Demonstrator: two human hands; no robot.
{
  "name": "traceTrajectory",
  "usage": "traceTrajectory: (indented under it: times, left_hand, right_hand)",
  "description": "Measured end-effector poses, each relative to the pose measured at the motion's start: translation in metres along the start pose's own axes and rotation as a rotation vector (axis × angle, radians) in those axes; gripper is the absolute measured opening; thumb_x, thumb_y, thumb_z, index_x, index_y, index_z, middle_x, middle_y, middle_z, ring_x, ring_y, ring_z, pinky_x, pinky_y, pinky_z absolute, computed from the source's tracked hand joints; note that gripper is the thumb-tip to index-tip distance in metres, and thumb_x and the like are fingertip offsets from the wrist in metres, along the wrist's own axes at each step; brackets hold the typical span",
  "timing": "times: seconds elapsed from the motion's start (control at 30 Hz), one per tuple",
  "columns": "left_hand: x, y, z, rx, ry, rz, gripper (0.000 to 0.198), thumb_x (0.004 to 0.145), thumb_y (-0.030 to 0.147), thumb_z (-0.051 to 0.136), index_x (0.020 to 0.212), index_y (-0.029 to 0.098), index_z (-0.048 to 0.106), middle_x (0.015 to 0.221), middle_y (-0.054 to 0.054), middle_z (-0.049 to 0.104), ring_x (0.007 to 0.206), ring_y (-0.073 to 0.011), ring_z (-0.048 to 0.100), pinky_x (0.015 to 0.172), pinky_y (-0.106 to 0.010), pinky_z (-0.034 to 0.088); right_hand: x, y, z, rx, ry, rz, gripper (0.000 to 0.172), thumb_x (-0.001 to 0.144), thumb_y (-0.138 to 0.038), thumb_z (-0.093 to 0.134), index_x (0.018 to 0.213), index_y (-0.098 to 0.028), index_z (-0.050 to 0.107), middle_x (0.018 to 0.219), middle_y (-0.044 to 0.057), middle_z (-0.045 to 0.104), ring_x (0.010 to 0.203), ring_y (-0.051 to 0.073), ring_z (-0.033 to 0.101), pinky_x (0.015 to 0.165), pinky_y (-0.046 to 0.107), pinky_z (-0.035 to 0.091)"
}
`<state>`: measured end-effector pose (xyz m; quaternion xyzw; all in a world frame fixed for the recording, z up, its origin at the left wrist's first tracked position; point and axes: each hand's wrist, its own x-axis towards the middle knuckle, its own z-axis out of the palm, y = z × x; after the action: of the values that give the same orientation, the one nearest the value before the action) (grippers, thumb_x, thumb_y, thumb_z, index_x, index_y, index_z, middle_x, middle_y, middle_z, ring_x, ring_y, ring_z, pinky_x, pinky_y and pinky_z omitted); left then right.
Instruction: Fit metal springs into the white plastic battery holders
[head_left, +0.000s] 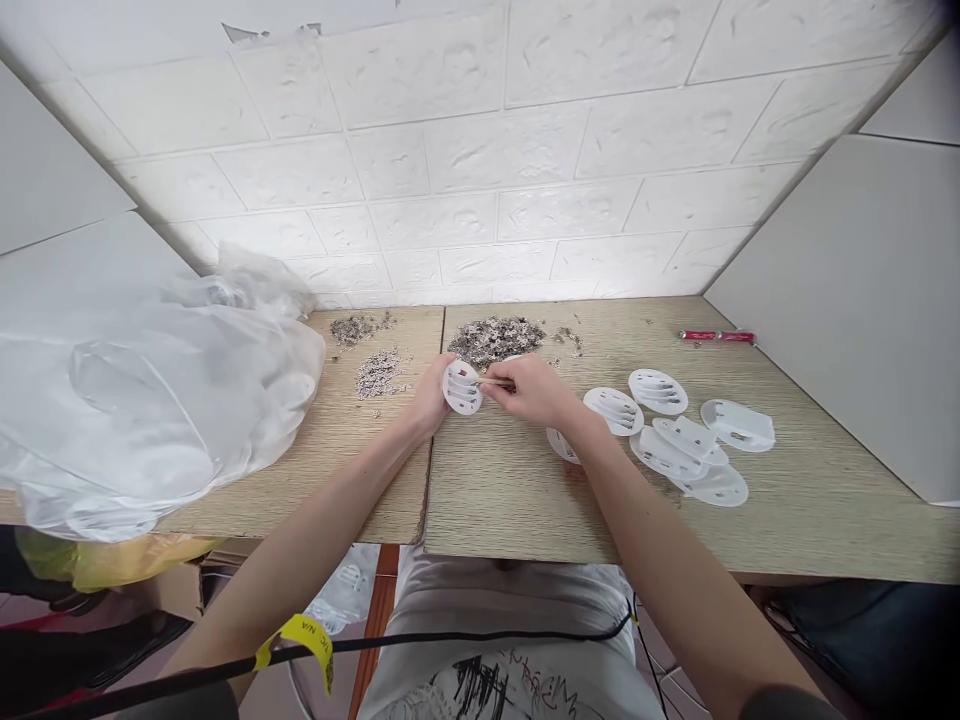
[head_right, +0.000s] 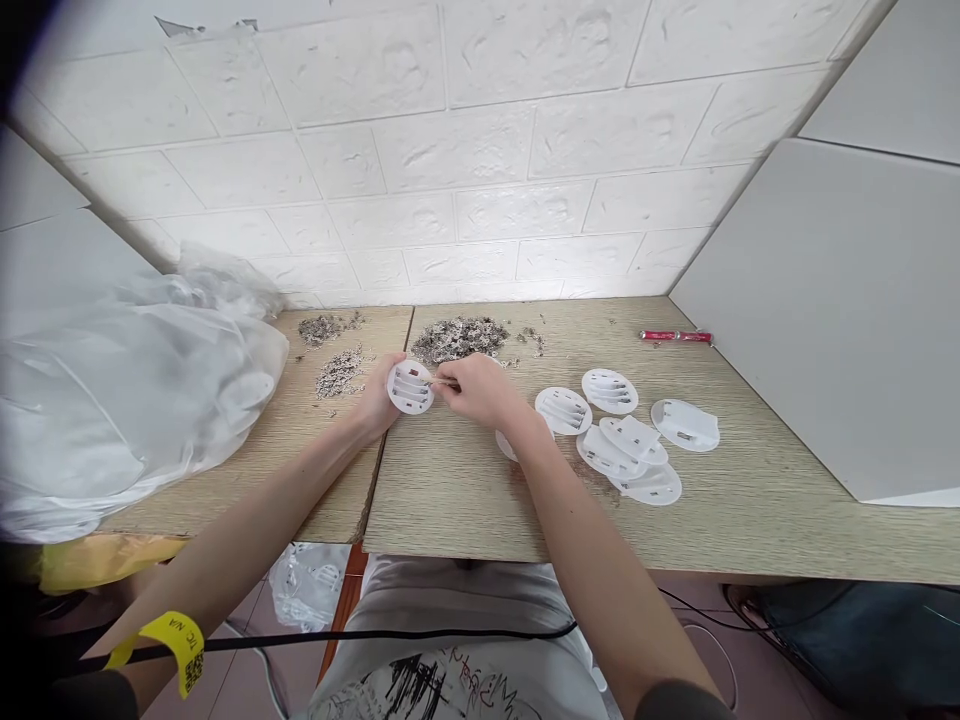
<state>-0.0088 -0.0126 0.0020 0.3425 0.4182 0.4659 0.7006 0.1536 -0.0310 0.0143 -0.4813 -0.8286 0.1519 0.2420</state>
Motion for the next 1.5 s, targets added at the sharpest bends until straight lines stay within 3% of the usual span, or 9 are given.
traceTrajectory:
  times: [0.27,0.53,0.8,1.07,1.27,1.5]
  left_hand:
    - [0.0007,-0.0007,-0.0021,0.031,-0.006,0.021,0.028,0.085,0.034,0.050,0.062,0.017,0.046,0.053,0.003,0.046,0.044,-0.0086,0.040,0.048,-0.023,0.032]
    - [0.0018,-0.0042,-0.0034,0.071,-0.013,0.058,0.030,0.084,0.037,0.052,0.063,0.017,0.047,0.053,0.003,0.046,0.044,-0.0082,0.039,0.046,-0.022,0.032]
    - [0.0013,-0.0063,-0.0019,0.104,-0.017,0.070,0.031,0.086,0.034,0.046,0.061,0.016,0.048,0.052,0.003,0.046,0.044,-0.0083,0.039,0.048,-0.022,0.032]
    - [0.0003,-0.0017,0.0003,0.044,0.004,0.034,0.027,0.083,0.034,0.050,0.062,0.017,0.047,0.054,0.003,0.047,0.046,-0.0086,0.041,0.049,-0.022,0.033]
    - [0.0005,-0.0005,-0.0016,0.028,0.002,0.036,0.027,0.084,0.033,0.051,0.062,0.018,0.045,0.053,0.003,0.046,0.044,-0.0085,0.041,0.046,-0.021,0.033]
    - [-0.0003,-0.0024,0.0001,0.087,0.017,0.045,0.029,0.084,0.034,0.047,0.061,0.017,0.046,0.053,0.002,0.047,0.044,-0.0086,0.041,0.047,-0.021,0.033]
  right_hand:
    - [-0.0012,0.0042,-0.0009,0.028,0.020,0.002,0.022,0.084,-0.027,0.048,0.068,-0.017,0.060,0.052,-0.002,0.047,0.050,0.010,0.036,0.054,0.026,0.022]
    - [-0.0003,0.0003,0.0008,-0.033,0.012,0.013,0.020,0.083,-0.023,0.049,0.065,-0.017,0.056,0.056,0.000,0.051,0.053,0.011,0.038,0.056,0.026,0.023]
    - [0.0010,-0.0033,0.0027,-0.100,0.009,0.008,0.024,0.081,-0.020,0.048,0.058,-0.018,0.043,0.052,-0.002,0.043,0.051,0.011,0.033,0.055,0.026,0.021]
    - [0.0008,-0.0037,0.0011,-0.042,0.029,0.029,0.021,0.082,-0.023,0.048,0.062,-0.017,0.052,0.053,-0.002,0.047,0.051,0.010,0.034,0.055,0.026,0.022]
    - [-0.0011,-0.0010,0.0002,-0.019,0.032,0.017,0.025,0.082,-0.026,0.049,0.059,-0.018,0.047,0.050,-0.003,0.042,0.049,0.009,0.032,0.053,0.025,0.021]
    - [-0.0003,-0.0031,0.0020,-0.055,0.007,0.012,0.019,0.080,-0.021,0.049,0.061,-0.018,0.050,0.053,-0.001,0.047,0.052,0.011,0.036,0.055,0.026,0.022]
